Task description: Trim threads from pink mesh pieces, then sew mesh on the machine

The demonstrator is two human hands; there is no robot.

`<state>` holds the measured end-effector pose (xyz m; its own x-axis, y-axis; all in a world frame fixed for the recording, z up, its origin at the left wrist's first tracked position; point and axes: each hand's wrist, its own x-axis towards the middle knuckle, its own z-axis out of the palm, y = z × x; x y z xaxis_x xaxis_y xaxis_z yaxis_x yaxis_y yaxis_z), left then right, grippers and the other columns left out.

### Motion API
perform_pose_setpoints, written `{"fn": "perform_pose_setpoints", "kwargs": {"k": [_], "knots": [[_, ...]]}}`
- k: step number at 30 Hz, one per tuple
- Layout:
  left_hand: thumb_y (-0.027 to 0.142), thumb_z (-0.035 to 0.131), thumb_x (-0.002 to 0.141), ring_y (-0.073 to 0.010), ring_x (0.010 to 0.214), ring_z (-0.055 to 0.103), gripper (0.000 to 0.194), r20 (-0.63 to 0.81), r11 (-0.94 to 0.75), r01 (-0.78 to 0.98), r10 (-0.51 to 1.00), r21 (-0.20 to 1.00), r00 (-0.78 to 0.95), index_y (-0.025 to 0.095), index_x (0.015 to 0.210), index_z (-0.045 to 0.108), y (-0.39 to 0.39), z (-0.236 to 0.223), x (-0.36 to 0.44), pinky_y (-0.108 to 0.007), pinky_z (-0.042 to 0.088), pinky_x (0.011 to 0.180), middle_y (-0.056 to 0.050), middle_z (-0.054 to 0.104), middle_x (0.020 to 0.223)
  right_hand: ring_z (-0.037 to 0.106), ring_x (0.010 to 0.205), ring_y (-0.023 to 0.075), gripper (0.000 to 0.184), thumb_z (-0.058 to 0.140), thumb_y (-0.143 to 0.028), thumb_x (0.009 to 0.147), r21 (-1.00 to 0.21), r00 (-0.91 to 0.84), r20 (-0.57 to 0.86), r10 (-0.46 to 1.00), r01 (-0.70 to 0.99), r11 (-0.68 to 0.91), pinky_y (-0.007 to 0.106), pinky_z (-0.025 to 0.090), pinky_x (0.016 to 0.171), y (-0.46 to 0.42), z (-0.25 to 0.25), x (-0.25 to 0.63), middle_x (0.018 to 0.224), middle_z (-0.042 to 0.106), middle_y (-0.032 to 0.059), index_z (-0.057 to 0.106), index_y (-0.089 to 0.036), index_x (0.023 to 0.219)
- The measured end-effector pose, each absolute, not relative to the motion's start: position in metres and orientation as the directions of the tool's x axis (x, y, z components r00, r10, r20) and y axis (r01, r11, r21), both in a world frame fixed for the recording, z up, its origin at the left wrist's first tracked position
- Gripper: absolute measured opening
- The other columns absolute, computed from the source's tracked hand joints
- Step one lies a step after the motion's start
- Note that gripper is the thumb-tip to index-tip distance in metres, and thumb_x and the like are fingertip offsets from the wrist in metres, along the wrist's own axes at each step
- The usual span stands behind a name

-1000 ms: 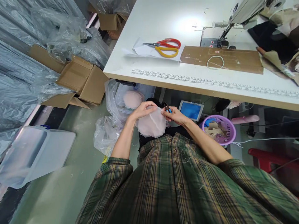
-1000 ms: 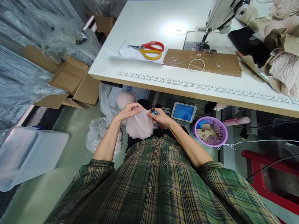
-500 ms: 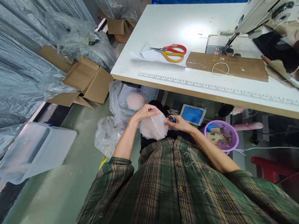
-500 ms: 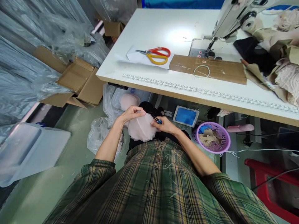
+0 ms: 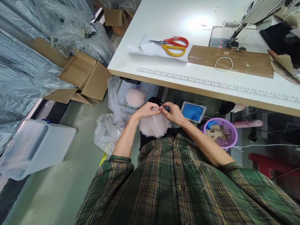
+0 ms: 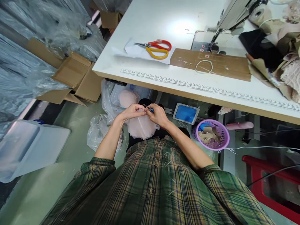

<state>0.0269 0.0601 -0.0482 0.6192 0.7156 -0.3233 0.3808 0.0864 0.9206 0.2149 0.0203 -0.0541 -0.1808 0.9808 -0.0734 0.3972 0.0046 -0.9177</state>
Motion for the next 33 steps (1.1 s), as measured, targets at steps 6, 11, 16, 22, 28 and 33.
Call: {"fn": "perform_pose_setpoints", "kwargs": {"k": [6, 11, 16, 22, 28, 33], "knots": [[0.049, 0.072, 0.074, -0.0170, 0.083, 0.062, 0.040, -0.312, 0.124, 0.328, 0.725, 0.936, 0.614, 0.013, 0.091, 0.072, 0.056, -0.048, 0.025, -0.026, 0.046, 0.075, -0.006, 0.071, 0.091, 0.037, 0.054, 0.0114, 0.044, 0.058, -0.063, 0.082, -0.973, -0.200, -0.216, 0.956, 0.124, -0.194, 0.026, 0.030, 0.052, 0.014, -0.065, 0.216, 0.060, 0.045, -0.0031, 0.056, -0.019, 0.076], [0.051, 0.070, 0.076, -0.0179, 0.083, 0.063, 0.042, -0.317, 0.124, 0.331, 0.710, 0.935, 0.629, 0.012, 0.092, 0.072, 0.055, -0.049, 0.024, -0.028, 0.047, 0.078, -0.007, 0.071, 0.090, 0.033, 0.052, 0.0099, 0.050, 0.059, -0.069, 0.079, -0.973, -0.186, -0.232, 0.955, 0.044, -0.227, 0.024, 0.027, 0.049, 0.015, -0.066, 0.217, 0.057, 0.040, -0.0050, 0.053, -0.020, 0.075], [0.050, 0.070, 0.076, -0.0204, 0.093, 0.063, 0.040, -0.218, 0.051, 0.276, 0.755, 0.960, 0.619, 0.014, 0.092, 0.069, 0.056, -0.049, 0.027, -0.031, 0.047, 0.086, -0.009, 0.069, 0.097, 0.039, 0.053, 0.0103, 0.046, 0.062, -0.063, 0.077, -0.968, -0.055, -0.248, 0.967, 0.050, -0.245, 0.024, 0.030, 0.048, 0.020, -0.064, 0.217, 0.062, 0.050, -0.0019, 0.060, -0.018, 0.080], [0.036, 0.073, 0.074, -0.0144, 0.081, 0.063, 0.073, -0.264, 0.130, 0.269, 0.788, 0.954, 0.556, 0.014, 0.136, 0.042, 0.051, -0.054, 0.033, -0.027, 0.046, 0.083, 0.000, 0.067, 0.081, 0.038, 0.050, 0.0094, 0.042, 0.065, -0.058, 0.075, -0.949, -0.167, -0.314, 0.935, 0.071, -0.306, 0.023, 0.028, 0.046, 0.023, -0.053, 0.219, 0.057, 0.049, -0.0024, 0.063, -0.016, 0.073], [0.030, 0.073, 0.072, -0.0124, 0.078, 0.062, 0.081, -0.263, 0.087, 0.334, 0.809, 0.938, 0.527, 0.014, 0.143, 0.035, 0.050, -0.052, 0.037, -0.027, 0.045, 0.085, 0.004, 0.064, 0.077, 0.039, 0.051, 0.0078, 0.046, 0.080, -0.056, 0.055, -0.930, -0.171, -0.360, 0.917, -0.006, -0.367, 0.022, 0.030, 0.047, 0.025, -0.044, 0.212, 0.053, 0.048, -0.0043, 0.060, -0.016, 0.063], [0.034, 0.076, 0.070, -0.0149, 0.076, 0.062, 0.067, -0.284, 0.108, 0.352, 0.818, 0.930, 0.500, 0.013, 0.129, 0.053, 0.050, -0.046, 0.035, -0.027, 0.047, 0.078, 0.000, 0.068, 0.078, 0.029, 0.042, 0.0056, 0.049, 0.083, -0.058, 0.053, -0.855, -0.151, -0.485, 0.862, -0.126, -0.503, 0.021, 0.019, 0.040, 0.021, -0.048, 0.214, 0.045, 0.039, -0.0076, 0.058, -0.017, 0.065]]}}
